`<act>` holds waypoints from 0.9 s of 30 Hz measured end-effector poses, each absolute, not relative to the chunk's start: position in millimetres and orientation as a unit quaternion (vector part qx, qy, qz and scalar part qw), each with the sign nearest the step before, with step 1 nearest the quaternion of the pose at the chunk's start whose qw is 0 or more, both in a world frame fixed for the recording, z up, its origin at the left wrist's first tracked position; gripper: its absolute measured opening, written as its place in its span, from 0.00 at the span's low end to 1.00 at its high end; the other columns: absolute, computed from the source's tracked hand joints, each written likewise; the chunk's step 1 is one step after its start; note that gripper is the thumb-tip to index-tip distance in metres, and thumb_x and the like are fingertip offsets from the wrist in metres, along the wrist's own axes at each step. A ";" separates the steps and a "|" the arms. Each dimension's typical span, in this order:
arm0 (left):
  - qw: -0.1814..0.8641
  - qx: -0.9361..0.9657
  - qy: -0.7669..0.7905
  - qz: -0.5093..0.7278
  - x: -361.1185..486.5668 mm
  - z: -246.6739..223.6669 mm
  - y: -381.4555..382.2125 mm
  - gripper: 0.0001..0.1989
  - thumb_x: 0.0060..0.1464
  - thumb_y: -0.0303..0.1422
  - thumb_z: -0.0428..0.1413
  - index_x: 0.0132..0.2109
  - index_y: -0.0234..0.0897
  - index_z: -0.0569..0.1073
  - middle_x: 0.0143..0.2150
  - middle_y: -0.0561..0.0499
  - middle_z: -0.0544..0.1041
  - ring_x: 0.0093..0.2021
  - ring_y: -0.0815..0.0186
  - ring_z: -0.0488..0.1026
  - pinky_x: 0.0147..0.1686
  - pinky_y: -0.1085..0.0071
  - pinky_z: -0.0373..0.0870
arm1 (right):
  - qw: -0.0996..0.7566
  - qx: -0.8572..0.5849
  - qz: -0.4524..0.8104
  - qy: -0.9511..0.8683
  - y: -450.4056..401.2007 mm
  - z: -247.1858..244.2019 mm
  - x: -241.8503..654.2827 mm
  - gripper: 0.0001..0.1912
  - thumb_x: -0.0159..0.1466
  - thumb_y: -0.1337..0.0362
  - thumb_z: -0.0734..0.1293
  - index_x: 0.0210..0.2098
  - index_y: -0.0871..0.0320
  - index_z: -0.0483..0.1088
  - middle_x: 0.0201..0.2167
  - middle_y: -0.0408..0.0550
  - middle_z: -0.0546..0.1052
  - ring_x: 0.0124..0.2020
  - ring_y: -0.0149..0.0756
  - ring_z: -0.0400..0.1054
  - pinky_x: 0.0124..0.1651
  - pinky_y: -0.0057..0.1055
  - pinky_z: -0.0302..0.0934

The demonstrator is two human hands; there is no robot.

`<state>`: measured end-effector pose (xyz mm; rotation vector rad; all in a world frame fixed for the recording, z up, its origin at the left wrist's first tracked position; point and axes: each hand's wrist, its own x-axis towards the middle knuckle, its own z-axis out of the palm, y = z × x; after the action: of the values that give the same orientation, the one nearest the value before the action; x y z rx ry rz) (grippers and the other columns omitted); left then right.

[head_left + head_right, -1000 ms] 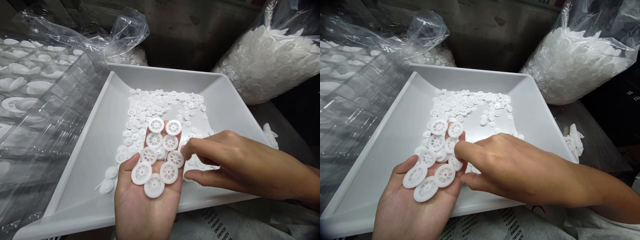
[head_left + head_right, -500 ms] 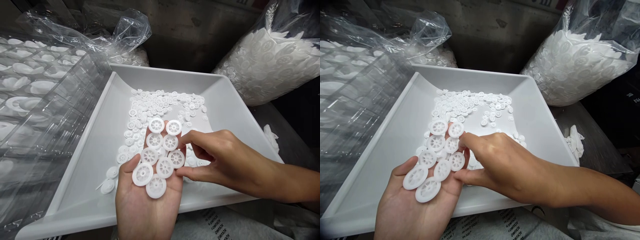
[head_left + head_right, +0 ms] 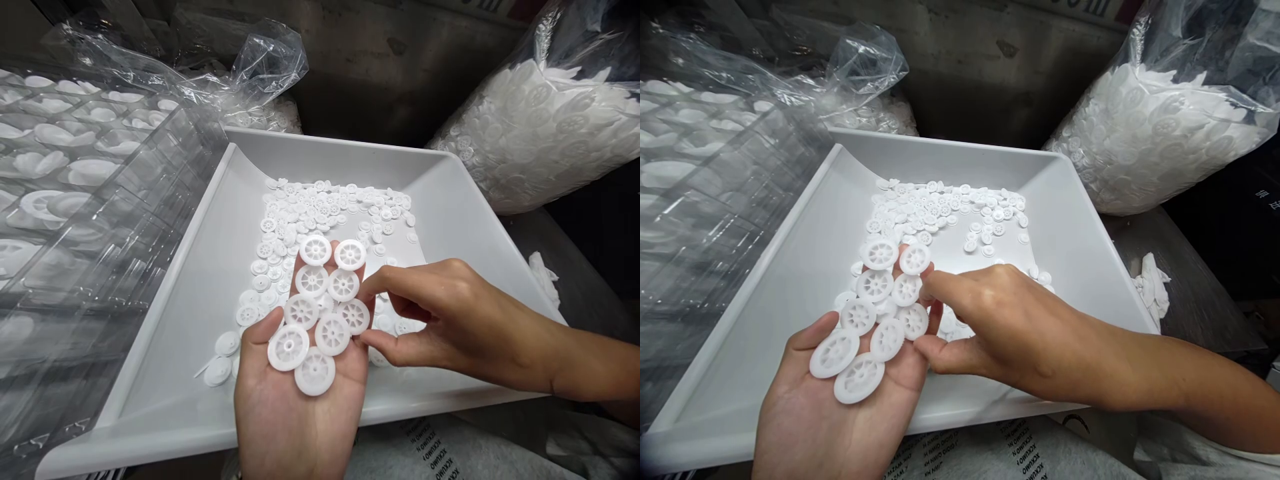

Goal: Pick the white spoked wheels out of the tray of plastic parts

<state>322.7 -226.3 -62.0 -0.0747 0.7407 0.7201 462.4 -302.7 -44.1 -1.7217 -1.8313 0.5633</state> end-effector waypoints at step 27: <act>0.873 -0.053 0.338 0.349 320.5 -64.1 -224.2 0.17 0.57 0.34 0.49 0.51 0.45 0.76 0.53 0.49 0.77 0.57 0.48 0.70 0.52 0.48 0.72 | 0.267 -0.647 0.173 -0.692 -302.8 -43.4 464.5 0.16 0.64 0.55 0.69 0.43 0.61 0.67 0.23 0.34 0.60 0.22 0.19 0.52 0.27 0.17 0.51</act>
<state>320.5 -224.2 -64.1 -0.1111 0.7057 0.7291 464.5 -302.8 -43.4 -1.7464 -1.8687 0.4682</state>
